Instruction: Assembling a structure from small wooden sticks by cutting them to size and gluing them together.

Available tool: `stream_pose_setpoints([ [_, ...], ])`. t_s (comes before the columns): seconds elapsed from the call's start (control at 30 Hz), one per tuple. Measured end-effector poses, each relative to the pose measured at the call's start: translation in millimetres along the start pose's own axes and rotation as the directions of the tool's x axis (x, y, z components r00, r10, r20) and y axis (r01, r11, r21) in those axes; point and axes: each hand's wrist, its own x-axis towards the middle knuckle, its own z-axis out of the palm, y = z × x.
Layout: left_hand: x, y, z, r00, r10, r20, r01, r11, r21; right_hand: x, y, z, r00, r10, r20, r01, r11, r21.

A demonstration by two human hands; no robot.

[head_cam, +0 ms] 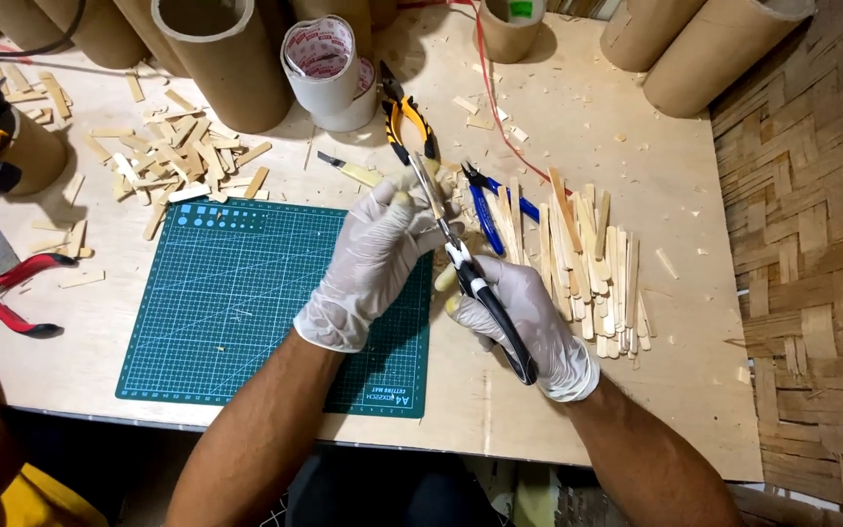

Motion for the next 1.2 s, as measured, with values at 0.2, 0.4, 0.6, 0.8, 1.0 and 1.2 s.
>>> stream_pose_setpoints([
  [0.2,-7,12,9,0.995,-0.016,0.094,0.013,0.999,0.037,-4,-3,3,0.996,-0.062,0.058,0.062,0.998,-0.002],
  [0.4,-3,4,-11,0.993,-0.049,0.111,0.045,0.998,0.039,-15,-29,10,0.993,-0.107,0.053,0.107,0.994,0.012],
  [0.6,-3,-1,-9,0.998,-0.03,0.063,0.029,0.999,0.016,-11,-17,4,0.997,-0.052,0.062,0.049,0.997,0.053],
  [0.8,-6,-2,-10,0.998,-0.051,0.026,0.049,0.997,0.054,4,15,0,0.994,-0.022,0.105,0.008,0.991,0.133],
  [1.0,-13,5,7,0.996,-0.083,-0.019,0.084,0.992,0.092,6,17,-1,0.994,-0.045,0.095,0.031,0.989,0.148],
  [1.2,-15,6,11,0.995,-0.084,-0.044,0.088,0.993,0.083,11,17,3,0.992,-0.079,0.098,0.063,0.985,0.16],
])
